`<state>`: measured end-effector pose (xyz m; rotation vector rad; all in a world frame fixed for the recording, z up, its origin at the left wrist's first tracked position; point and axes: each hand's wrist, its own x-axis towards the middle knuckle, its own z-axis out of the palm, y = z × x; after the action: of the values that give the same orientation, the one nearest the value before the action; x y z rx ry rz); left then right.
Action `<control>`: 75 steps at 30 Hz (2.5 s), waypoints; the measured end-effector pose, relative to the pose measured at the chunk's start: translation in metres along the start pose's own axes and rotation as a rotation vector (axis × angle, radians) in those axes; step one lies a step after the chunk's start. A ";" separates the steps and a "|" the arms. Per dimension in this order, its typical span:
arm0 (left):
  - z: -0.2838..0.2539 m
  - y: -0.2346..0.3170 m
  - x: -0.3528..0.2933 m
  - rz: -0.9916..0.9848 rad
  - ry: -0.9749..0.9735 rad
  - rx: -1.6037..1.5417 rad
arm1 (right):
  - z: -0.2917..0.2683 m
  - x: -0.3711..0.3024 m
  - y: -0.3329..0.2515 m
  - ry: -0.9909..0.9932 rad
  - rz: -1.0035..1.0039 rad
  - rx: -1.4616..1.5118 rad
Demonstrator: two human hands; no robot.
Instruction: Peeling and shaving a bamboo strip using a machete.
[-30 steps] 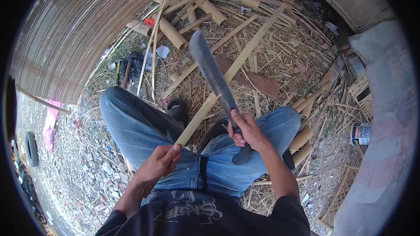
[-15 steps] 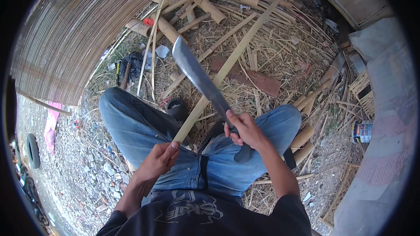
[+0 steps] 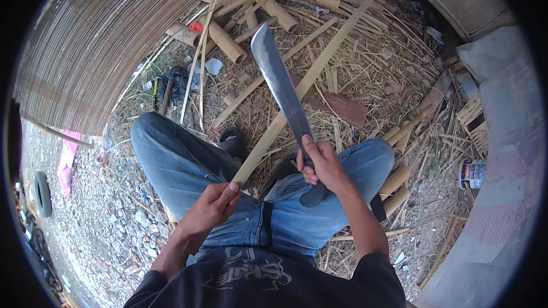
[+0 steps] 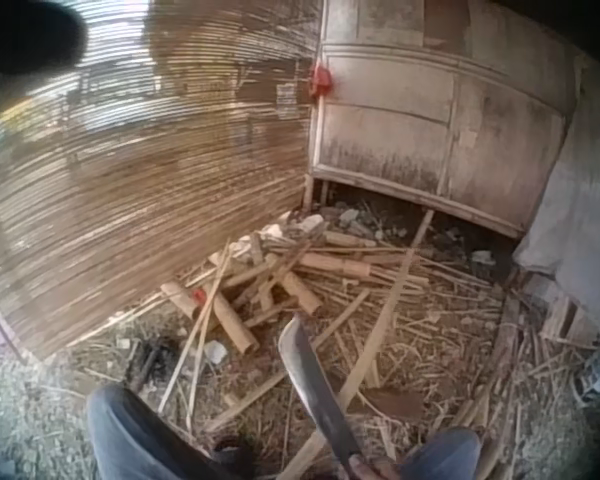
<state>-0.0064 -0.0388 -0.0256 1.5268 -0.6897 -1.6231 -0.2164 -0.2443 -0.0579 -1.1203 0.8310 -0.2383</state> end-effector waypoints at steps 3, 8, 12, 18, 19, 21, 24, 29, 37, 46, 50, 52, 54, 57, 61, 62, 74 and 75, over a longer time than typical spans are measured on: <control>-0.002 -0.017 0.001 -0.029 -0.007 -0.021 | 0.000 -0.002 0.009 -0.011 0.084 0.016; 0.004 -0.016 -0.003 -0.067 -0.032 -0.044 | -0.009 -0.008 0.000 0.008 0.109 0.015; 0.006 -0.011 -0.002 -0.031 -0.023 0.000 | -0.013 -0.006 -0.008 0.080 0.021 0.111; 0.001 -0.010 0.003 0.007 0.013 0.017 | 0.011 -0.011 -0.002 -0.212 0.079 -0.252; -0.001 -0.011 -0.005 0.019 0.002 0.023 | 0.007 -0.007 -0.009 -0.112 0.051 -0.129; 0.002 -0.009 -0.011 0.008 -0.010 0.031 | 0.001 -0.006 -0.015 0.080 -0.030 0.070; 0.006 -0.007 0.002 0.034 0.019 0.030 | 0.007 -0.007 0.004 -0.088 0.054 -0.067; 0.006 -0.011 0.010 0.055 0.015 -0.013 | 0.023 -0.016 0.003 -0.240 0.088 -0.303; -0.007 0.009 0.006 0.035 0.073 -0.172 | 0.029 0.006 0.005 -0.306 0.099 -0.195; -0.006 0.019 0.035 0.568 0.271 -0.011 | -0.035 0.018 0.007 0.121 -0.259 -0.396; -0.009 0.045 0.030 0.764 0.337 -0.043 | -0.037 0.041 -0.017 0.063 -0.292 0.186; -0.008 0.067 0.029 0.844 0.314 -0.177 | -0.034 0.051 -0.016 0.132 -0.316 0.221; -0.008 0.079 0.047 0.946 0.369 -0.192 | -0.037 0.058 -0.012 0.179 -0.330 0.235; -0.005 0.103 0.044 1.080 0.316 -0.331 | -0.043 0.068 -0.001 0.227 -0.342 0.265; -0.005 0.126 0.049 1.205 0.337 -0.478 | -0.055 0.077 0.020 0.269 -0.344 0.262; -0.009 0.136 0.046 1.278 0.375 -0.509 | -0.060 0.079 0.024 0.286 -0.344 0.253; -0.255 0.193 0.062 1.874 1.250 -0.125 | -0.054 0.068 0.036 0.420 -0.271 0.112; -0.268 0.192 0.061 1.872 1.315 0.011 | -0.053 0.068 0.037 0.423 -0.269 0.087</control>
<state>0.2932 -0.1603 0.0639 0.8281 -0.7730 0.7443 -0.2148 -0.3031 -0.1311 -1.1146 1.0292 -0.7483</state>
